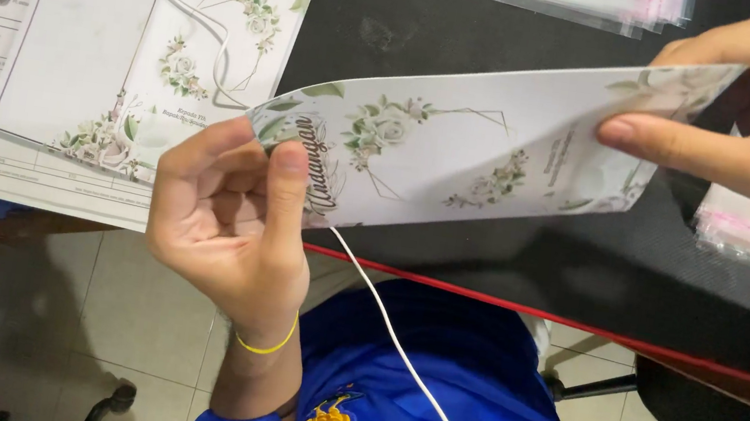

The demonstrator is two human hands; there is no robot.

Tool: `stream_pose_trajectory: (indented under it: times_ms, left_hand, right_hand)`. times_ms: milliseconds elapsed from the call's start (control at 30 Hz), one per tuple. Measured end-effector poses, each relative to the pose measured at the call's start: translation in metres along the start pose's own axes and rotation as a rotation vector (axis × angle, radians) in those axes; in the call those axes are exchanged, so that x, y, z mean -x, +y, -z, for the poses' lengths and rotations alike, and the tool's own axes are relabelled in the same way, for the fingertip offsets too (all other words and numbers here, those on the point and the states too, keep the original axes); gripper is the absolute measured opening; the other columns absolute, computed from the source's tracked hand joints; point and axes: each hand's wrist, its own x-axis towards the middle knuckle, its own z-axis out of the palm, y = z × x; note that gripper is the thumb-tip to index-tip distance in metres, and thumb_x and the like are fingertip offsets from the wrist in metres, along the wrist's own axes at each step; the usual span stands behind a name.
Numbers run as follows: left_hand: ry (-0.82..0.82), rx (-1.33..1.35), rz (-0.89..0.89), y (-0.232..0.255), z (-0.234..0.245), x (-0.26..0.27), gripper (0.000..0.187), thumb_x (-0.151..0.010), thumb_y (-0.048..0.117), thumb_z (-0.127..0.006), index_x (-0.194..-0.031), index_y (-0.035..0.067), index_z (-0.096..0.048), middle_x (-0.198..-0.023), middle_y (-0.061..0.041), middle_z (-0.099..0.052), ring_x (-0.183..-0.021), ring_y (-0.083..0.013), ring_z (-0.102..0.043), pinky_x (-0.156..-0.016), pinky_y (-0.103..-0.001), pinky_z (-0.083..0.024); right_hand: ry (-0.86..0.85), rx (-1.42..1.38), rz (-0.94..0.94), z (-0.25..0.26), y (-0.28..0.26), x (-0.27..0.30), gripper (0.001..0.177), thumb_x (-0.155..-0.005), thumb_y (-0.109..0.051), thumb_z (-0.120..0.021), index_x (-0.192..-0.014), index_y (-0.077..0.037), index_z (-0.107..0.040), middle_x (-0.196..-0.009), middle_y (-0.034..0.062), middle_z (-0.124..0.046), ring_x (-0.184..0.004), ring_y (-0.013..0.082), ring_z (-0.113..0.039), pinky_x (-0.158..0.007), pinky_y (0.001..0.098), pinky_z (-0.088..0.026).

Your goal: The person folds printed invitation cards and inserts them into clear plastic sleeves by hand.

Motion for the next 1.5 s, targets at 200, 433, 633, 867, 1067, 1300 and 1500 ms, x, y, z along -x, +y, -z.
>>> stream_pose_trajectory:
  times_ms: [200, 433, 633, 867, 1067, 1300, 1500]
  left_hand:
    - [-0.023, 0.042, 0.025, -0.008, -0.004, -0.003, 0.027, -0.095, 0.007, -0.078, -0.112, 0.007, -0.057, -0.081, -0.006, -0.058, -0.072, -0.0104, -0.056, -0.07, -0.021, -0.05]
    - [-0.019, 0.037, -0.004, -0.021, -0.006, -0.006, 0.028, -0.098, 0.009, -0.078, -0.116, 0.007, -0.057, -0.084, -0.005, -0.058, -0.078, -0.0117, -0.056, -0.074, -0.023, -0.049]
    - [-0.02, 0.014, 0.012, -0.023, -0.006, -0.006, 0.029, -0.099, 0.01, -0.078, -0.118, 0.007, -0.056, -0.088, -0.006, -0.058, -0.08, -0.0117, -0.057, -0.075, -0.023, -0.049]
    - [-0.017, 0.002, 0.007, -0.022, -0.005, -0.006, 0.029, -0.099, 0.013, -0.079, -0.117, 0.008, -0.056, -0.084, -0.006, -0.057, -0.074, -0.0105, -0.052, -0.068, -0.022, -0.044]
    - [-0.001, -0.013, -0.013, -0.024, -0.004, -0.006, 0.029, -0.099, 0.012, -0.078, -0.118, 0.007, -0.057, -0.084, -0.004, -0.054, -0.075, -0.0097, -0.048, -0.068, -0.022, -0.041]
    - [-0.003, -0.008, -0.014, -0.026, -0.003, -0.005, 0.03, -0.099, 0.011, -0.079, -0.118, 0.007, -0.057, -0.084, -0.006, -0.055, -0.075, -0.01, -0.05, -0.068, -0.022, -0.042]
    - [-0.016, 0.008, -0.026, -0.026, -0.003, -0.005, 0.029, -0.1, 0.007, -0.079, -0.119, 0.007, -0.057, -0.084, -0.006, -0.056, -0.075, -0.0103, -0.05, -0.068, -0.023, -0.044]
  right_hand:
    - [0.164, -0.163, -0.059, -0.008, -0.011, 0.006, 0.015, -0.095, 0.009, -0.083, -0.102, 0.012, -0.07, -0.103, 0.0209, -0.074, -0.091, 0.0221, -0.072, -0.077, 0.0266, -0.058]
    - [0.134, -0.196, 0.042, -0.007, -0.01, 0.003, 0.019, -0.086, 0.01, -0.085, -0.098, 0.014, -0.071, -0.106, 0.0245, -0.075, -0.095, 0.0252, -0.074, -0.076, 0.0276, -0.063]
    - [0.115, -0.247, 0.048, -0.007, -0.007, 0.003, 0.015, -0.09, 0.007, -0.082, -0.099, 0.013, -0.072, -0.102, 0.0209, -0.075, -0.09, 0.0207, -0.072, -0.072, 0.0241, -0.058]
    - [0.116, -0.191, 0.091, -0.007, -0.007, 0.002, 0.014, -0.091, 0.009, -0.082, -0.1, 0.013, -0.073, -0.102, 0.0224, -0.075, -0.089, 0.0229, -0.074, -0.07, 0.0242, -0.06]
    - [0.12, -0.198, 0.059, -0.007, -0.006, 0.003, 0.012, -0.092, 0.008, -0.082, -0.099, 0.012, -0.074, -0.099, 0.0205, -0.076, -0.087, 0.0211, -0.074, -0.07, 0.0237, -0.06]
    - [0.113, -0.185, 0.064, -0.006, -0.007, 0.003, 0.012, -0.091, 0.008, -0.083, -0.099, 0.011, -0.074, -0.099, 0.0206, -0.076, -0.088, 0.022, -0.075, -0.07, 0.0246, -0.061]
    - [0.114, -0.191, 0.049, -0.006, -0.007, 0.002, 0.013, -0.09, 0.009, -0.083, -0.098, 0.011, -0.073, -0.099, 0.021, -0.076, -0.087, 0.0223, -0.076, -0.068, 0.024, -0.061]
